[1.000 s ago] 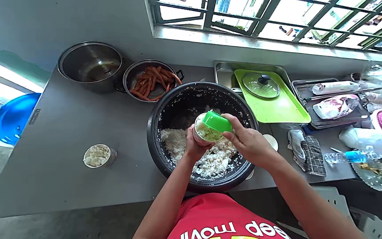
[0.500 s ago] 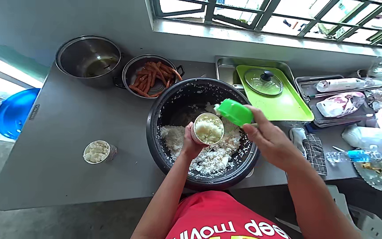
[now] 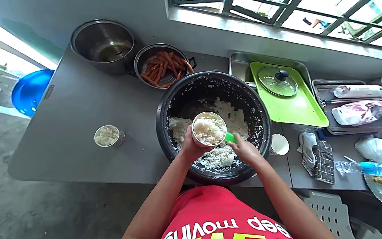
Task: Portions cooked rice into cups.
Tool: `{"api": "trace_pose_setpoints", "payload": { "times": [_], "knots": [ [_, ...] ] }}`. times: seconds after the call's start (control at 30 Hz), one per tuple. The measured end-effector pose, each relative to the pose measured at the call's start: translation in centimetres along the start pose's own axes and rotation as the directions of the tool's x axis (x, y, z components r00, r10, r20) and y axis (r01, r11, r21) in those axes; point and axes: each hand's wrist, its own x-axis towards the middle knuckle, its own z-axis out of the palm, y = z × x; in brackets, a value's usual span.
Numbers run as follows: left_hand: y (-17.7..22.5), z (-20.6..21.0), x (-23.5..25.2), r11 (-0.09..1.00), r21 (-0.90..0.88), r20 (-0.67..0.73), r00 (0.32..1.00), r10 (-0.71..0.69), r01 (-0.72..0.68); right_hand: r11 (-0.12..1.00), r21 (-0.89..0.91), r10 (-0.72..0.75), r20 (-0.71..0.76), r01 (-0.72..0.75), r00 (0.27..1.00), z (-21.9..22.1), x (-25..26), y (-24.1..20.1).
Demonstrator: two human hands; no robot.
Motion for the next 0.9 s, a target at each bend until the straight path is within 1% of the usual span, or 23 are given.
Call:
{"api": "trace_pose_setpoints", "payload": {
  "times": [0.07,0.13,0.17,0.2,0.23,0.27,0.3,0.33,0.37,0.4,0.43,0.47,0.5,0.53,0.6,0.67,0.77,0.87,0.9],
  "knots": [
    [0.3,-1.1,-1.0,0.998,-0.064,0.079,0.997,-0.013,0.018,0.992,-0.126,0.022,0.094,-0.01,0.995,2.2,2.4,0.3],
    [1.1,-2.3,-2.6,0.993,-0.119,0.104,0.995,0.001,0.011,0.972,-0.234,0.027,0.108,-0.002,0.994,2.9,3.2,0.0],
    [1.5,-3.0,-3.5,0.99,-0.138,0.106,0.994,0.023,-0.009,0.97,-0.242,-0.005,0.064,0.02,0.998,2.6,2.9,-0.7],
    [1.9,-4.0,-4.5,0.987,-0.159,0.101,0.994,0.048,-0.031,0.97,-0.228,-0.092,-0.019,0.085,0.996,1.8,2.1,-1.8],
    [2.3,-5.2,-5.6,0.983,-0.175,0.085,0.994,0.075,-0.059,0.959,-0.2,-0.223,-0.107,0.199,0.969,0.9,1.1,-3.2],
    [2.7,-6.6,-6.7,0.978,-0.188,0.061,0.993,0.104,-0.091,0.923,-0.168,-0.373,-0.17,0.346,0.912,0.0,0.1,-5.0],
    [3.1,-8.0,-7.9,0.972,-0.198,0.01,0.992,0.128,-0.124,0.848,-0.131,-0.53,-0.217,0.513,0.82,-0.4,-0.9,-7.1],
    [3.6,-9.2,-9.0,0.966,-0.207,-0.057,0.988,0.144,-0.153,0.739,-0.103,-0.667,-0.248,0.665,0.703,-0.4,-1.7,-9.4],
    [4.1,-10.5,-10.0,0.961,-0.209,-0.117,0.98,0.159,-0.181,0.634,-0.082,-0.761,-0.241,0.769,0.602,0.0,-2.5,-12.0],
    [4.5,-11.6,-11.0,0.959,-0.199,-0.181,0.97,0.165,-0.2,0.543,-0.084,-0.83,-0.205,0.836,0.519,0.9,-3.2,-14.7],
    [4.9,-12.6,-11.8,0.961,-0.177,-0.246,0.955,0.167,-0.213,0.474,-0.108,-0.877,-0.145,0.874,0.458,2.0,-3.5,-17.3],
    [5.1,-13.7,-12.3,0.966,-0.146,-0.302,0.939,0.162,-0.213,0.426,-0.134,-0.905,-0.066,0.895,0.421,3.4,-3.5,-19.7],
    [5.4,-14.8,-12.6,0.971,-0.124,-0.335,0.93,0.155,-0.206,0.391,-0.164,-0.917,0.018,0.906,0.399,4.7,-3.2,-21.9],
    [5.6,-16.0,-12.8,0.975,-0.11,-0.348,0.926,0.144,-0.193,0.378,-0.192,-0.908,0.112,0.906,0.403,5.9,-2.7,-23.8],
    [5.9,-18.0,-13.0,0.983,-0.09,-0.348,0.93,0.117,-0.158,0.378,-0.25,-0.853,0.281,0.891,0.441,7.6,-1.6,-27.0],
    [6.5,-19.7,-12.8,0.986,-0.091,-0.347,0.933,0.098,-0.138,0.381,-0.281,-0.799,0.379,0.88,0.467,8.5,-0.6,-29.2],
    [7.7,-21.5,-11.5,0.987,-0.111,-0.303,0.95,0.077,-0.115,0.412,-0.304,-0.752,0.42,0.859,0.509,9.2,1.3,-31.2],
    [8.7,-23.3,-9.1,0.986,-0.133,-0.276,0.959,0.064,-0.105,0.497,-0.322,-0.714,0.376,0.806,0.591,8.6,3.6,-32.8],
    [8.9,-23.8,-8.6,0.99,-0.112,-0.309,0.95,0.048,-0.087,0.527,-0.331,-0.706,0.343,0.783,0.62,8.4,4.5,-33.2]
  ]
}}
